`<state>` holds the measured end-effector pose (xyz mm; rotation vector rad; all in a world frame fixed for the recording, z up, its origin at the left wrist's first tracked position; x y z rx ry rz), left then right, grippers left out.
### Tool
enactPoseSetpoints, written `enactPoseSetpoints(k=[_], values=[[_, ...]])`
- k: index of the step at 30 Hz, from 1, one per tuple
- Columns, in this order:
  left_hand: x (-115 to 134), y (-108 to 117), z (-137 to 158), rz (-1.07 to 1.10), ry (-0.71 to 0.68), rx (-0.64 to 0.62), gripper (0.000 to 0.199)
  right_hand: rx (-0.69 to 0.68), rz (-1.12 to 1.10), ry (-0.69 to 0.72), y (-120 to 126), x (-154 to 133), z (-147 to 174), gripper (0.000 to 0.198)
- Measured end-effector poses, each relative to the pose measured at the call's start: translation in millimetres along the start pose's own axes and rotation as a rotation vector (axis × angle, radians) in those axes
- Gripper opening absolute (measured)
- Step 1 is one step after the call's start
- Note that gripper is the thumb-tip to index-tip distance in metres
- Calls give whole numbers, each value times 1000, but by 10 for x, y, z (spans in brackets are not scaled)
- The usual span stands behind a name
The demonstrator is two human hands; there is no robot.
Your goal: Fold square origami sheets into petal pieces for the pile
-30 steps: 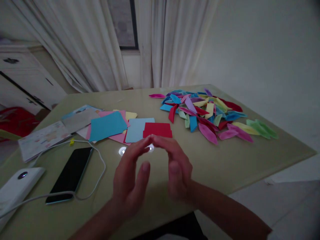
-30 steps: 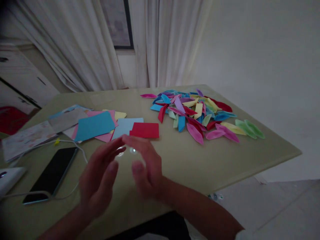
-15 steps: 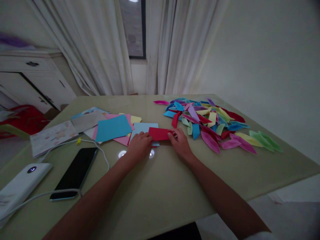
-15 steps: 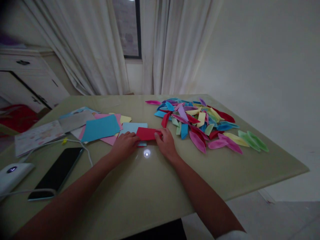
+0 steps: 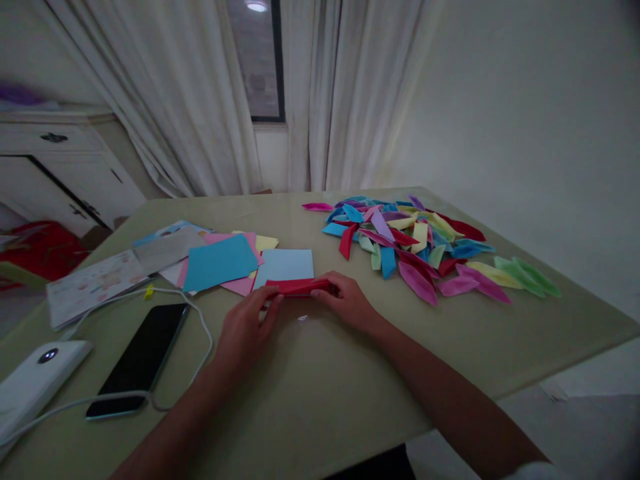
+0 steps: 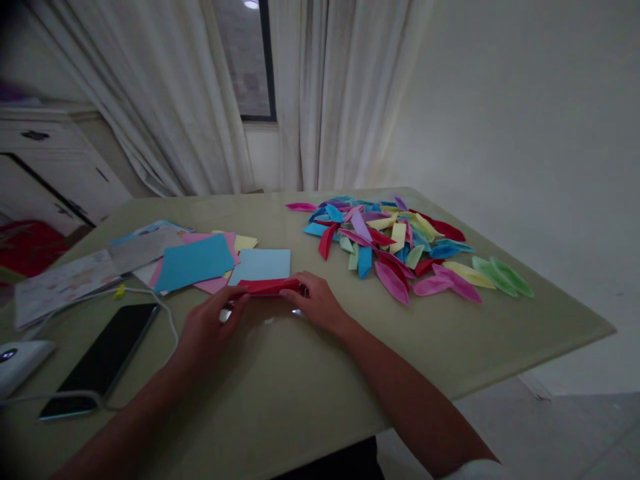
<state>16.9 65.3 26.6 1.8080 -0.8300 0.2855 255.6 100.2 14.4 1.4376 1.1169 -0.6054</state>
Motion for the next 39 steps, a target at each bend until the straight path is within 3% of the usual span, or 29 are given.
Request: enactPoseSetpoints(k=[4,8,13,16,21,28,33,36,39], values=[[-124,-13,-2,212,18,28,36,-21,0,30,-21,-16,16,32],[-228,-54,-14,407,148,29,48,3,-82,4,-1,9,6,45],[-263,-120,24,707,249,7,57,66,-75,-5,21,47,-4,42],[-269,-117,42,691,257,19,56,79,-39,-8,22,28,5,37],[-266,-80,62,557,189,65,41,21,-63,-71,-5,-7,32,50],[-238,-64,61,708,271,117,30,81,-183,19,18,0,23,17],[-181,-14,52,909,398,244,56,200,-327,-22,53,37,32,20],[-158,-21,44,979,441,252,81,259,-397,-84,65,53,37,24],[-169,-52,41,1011,460,226,85,248,-533,-171,43,61,31,30]])
Point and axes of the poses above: each hand's wrist, its own z-axis away from the middle knuckle, its own y-axis out of the back of the hand, x = y × z, the point moved 4 cm from there along -z, towards the middle knuckle, and after that the axes turned 2 degrees about -y, right-handed, at the moved point
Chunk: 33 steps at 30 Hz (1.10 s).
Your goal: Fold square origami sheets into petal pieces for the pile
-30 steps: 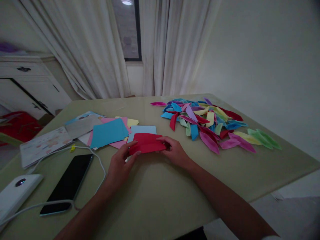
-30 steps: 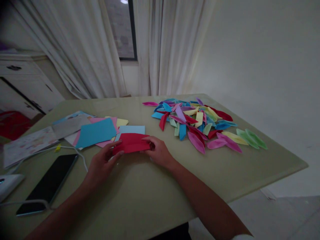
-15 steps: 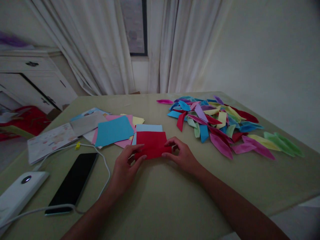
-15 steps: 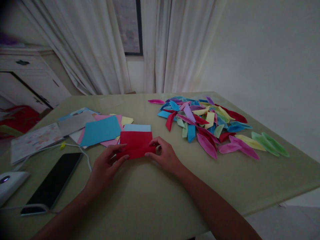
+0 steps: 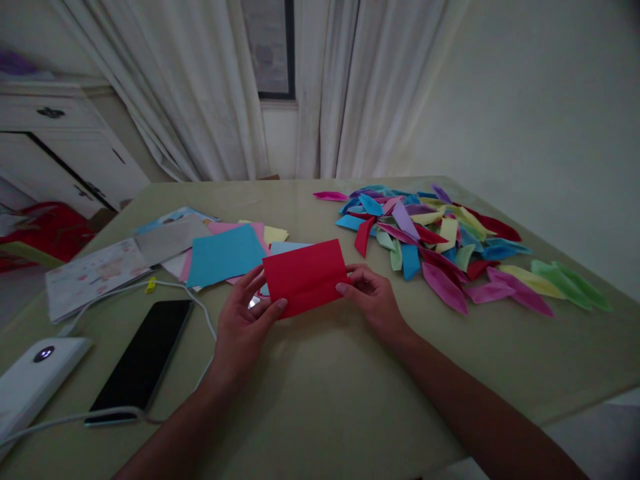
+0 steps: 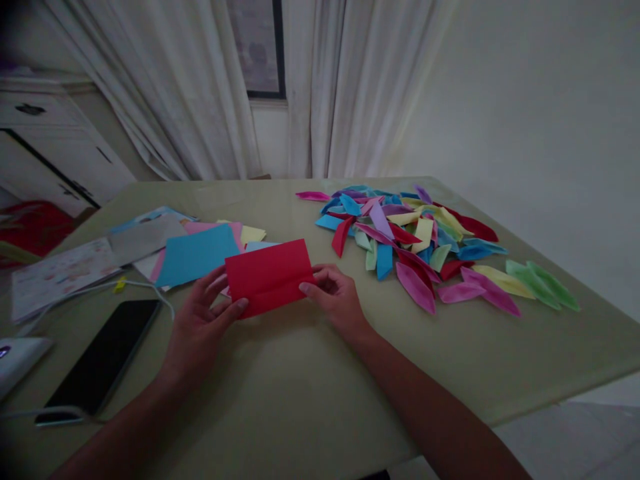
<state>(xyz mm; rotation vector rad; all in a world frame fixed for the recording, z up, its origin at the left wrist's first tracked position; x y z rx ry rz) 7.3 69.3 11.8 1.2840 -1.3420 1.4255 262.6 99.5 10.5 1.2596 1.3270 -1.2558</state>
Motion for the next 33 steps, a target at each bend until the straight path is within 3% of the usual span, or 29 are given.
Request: enactPoseSetpoints(k=[3,8,14,18,22,25,27,29,31,33], values=[[-27,15,-2,-48,5,12,77,-11,-87,-91,-31,12,13,34],[-8,20,7,-138,11,25,71,29,-72,-112,-42,0,38,39],[-28,2,4,-151,150,-54,60,98,-150,-98,-17,23,9,43],[-11,-4,-6,-146,156,-87,54,86,-220,-137,-15,75,-4,46],[8,-22,-6,-188,176,-181,44,61,-230,-158,-17,80,-21,36],[20,-40,38,-264,155,-165,41,67,-321,-185,-64,39,25,40],[22,-78,115,-277,121,-109,39,-32,-356,-213,-176,2,133,45],[15,-145,224,-245,106,-66,37,-225,-339,-254,-339,-12,304,53],[3,-243,333,-206,118,-118,35,-383,-249,-317,-462,37,474,57],[6,-305,397,-192,137,-176,35,-362,-176,-394,-462,147,540,48]])
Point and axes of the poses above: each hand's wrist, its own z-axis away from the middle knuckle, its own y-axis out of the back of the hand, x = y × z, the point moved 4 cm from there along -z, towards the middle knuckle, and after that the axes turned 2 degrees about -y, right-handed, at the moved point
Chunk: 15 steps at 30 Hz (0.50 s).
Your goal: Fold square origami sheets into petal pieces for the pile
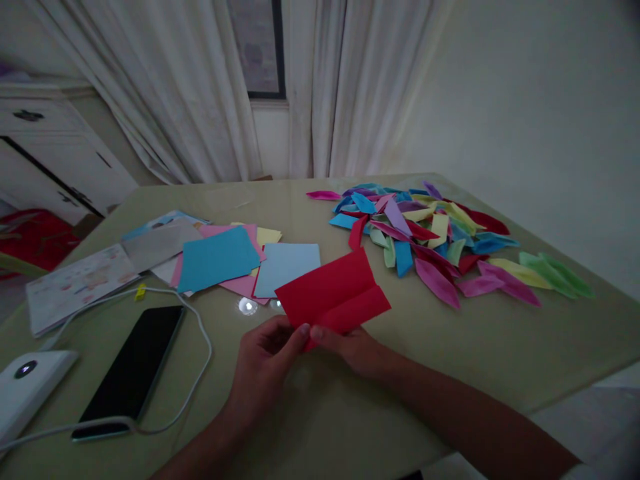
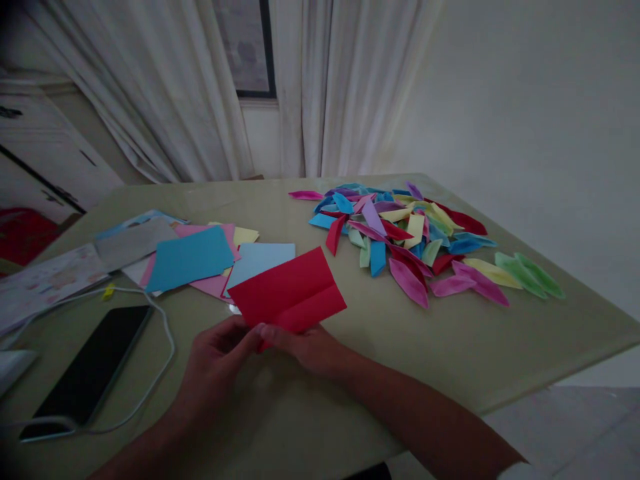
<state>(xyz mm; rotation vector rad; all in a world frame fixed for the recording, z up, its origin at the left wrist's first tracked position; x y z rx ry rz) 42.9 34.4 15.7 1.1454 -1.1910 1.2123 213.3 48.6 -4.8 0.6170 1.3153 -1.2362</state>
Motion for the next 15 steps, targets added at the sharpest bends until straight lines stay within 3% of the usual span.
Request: enactPoseSetpoints(k=[2,6,15], values=[[13,-2,2,-22,9,-26,35,130,-72,-41,137,71,-54,58],[16,118,-79,-89,-5,25,38,315,-46,148,449,-46,-216,59],[-19,214,-170,-69,-12,36,36,294,19,194,403,-146,-203,64]])
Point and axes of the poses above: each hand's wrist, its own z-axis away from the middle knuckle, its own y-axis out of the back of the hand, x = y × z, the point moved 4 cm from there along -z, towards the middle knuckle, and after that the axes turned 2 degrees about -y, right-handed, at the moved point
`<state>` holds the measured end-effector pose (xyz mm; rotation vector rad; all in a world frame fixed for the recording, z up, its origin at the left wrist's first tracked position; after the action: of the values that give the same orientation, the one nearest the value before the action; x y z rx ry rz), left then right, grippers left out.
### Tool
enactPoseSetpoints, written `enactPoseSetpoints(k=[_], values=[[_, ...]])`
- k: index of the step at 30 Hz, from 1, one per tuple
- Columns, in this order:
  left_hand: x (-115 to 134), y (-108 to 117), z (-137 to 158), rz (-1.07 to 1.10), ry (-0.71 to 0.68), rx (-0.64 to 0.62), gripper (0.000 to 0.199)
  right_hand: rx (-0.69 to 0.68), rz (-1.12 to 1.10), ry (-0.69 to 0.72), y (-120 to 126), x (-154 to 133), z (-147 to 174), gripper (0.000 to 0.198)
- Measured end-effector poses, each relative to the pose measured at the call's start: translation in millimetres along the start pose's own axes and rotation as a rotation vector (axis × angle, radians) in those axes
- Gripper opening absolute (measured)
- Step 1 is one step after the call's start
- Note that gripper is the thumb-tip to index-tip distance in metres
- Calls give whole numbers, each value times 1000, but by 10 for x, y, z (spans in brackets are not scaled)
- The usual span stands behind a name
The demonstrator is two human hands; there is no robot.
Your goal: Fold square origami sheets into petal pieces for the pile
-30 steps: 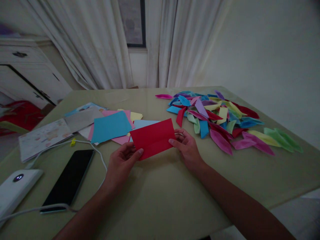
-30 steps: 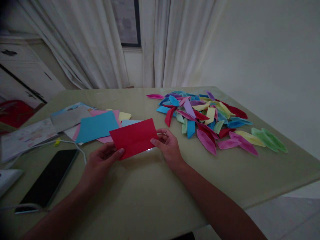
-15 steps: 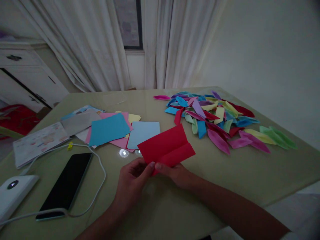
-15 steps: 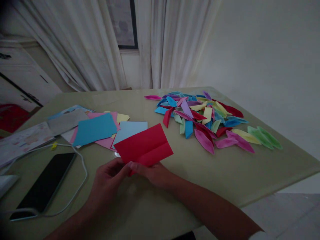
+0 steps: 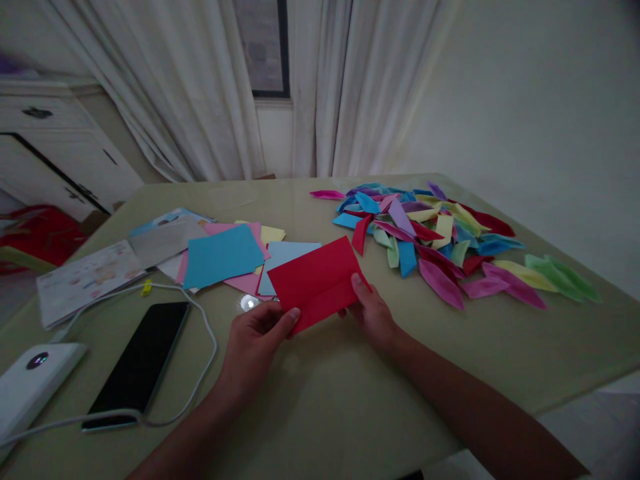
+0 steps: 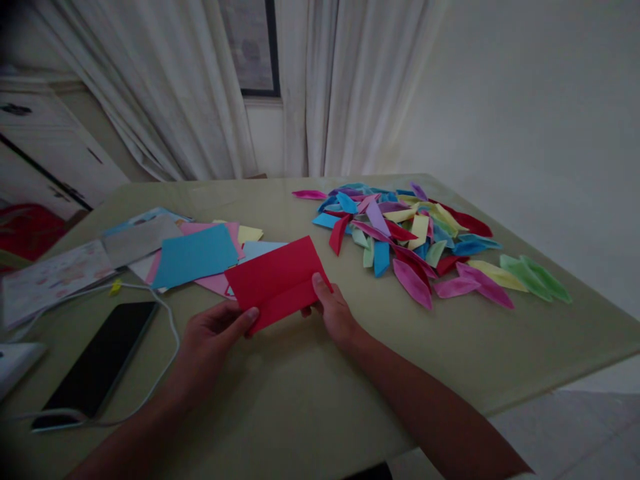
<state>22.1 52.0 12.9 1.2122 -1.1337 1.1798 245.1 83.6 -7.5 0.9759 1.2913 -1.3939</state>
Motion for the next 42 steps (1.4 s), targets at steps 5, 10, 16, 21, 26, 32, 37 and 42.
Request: enactPoseSetpoints(k=[5,10,16,21,26,32,37,42], values=[[23,7,-6,6,-18,-39,35,7,-20,-10,1,2,-14,64],[-13,-51,4,71,28,-138,30,69,-43,-5,48,12,-43,67],[-121,-1,-52,98,81,-94,30,85,12,18,65,-15,-39,71],[-90,-74,-56,138,106,-283,28,137,36,11,108,-38,-66,71],[-67,-134,2,173,115,-376,36,-26,-7,-91,-3,-81,-2,48],[26,-42,-28,33,-56,-543,34,-345,-86,-272,-105,-67,143,52],[108,-10,-36,260,-23,-410,50,-663,-73,-408,-127,-65,250,57],[99,-109,75,355,-43,-513,56,-668,-185,-453,-155,-71,241,53]])
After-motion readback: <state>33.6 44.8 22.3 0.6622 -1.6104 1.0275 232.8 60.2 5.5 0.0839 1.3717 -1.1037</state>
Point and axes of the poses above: each hand's wrist, its own z-axis away from the middle knuckle, its own y-axis out of the back of the hand, x = y × z, the point moved 4 cm from there along -z, towards the middle knuckle, and after that the axes turned 2 degrees about -y, right-handed, at the moved point
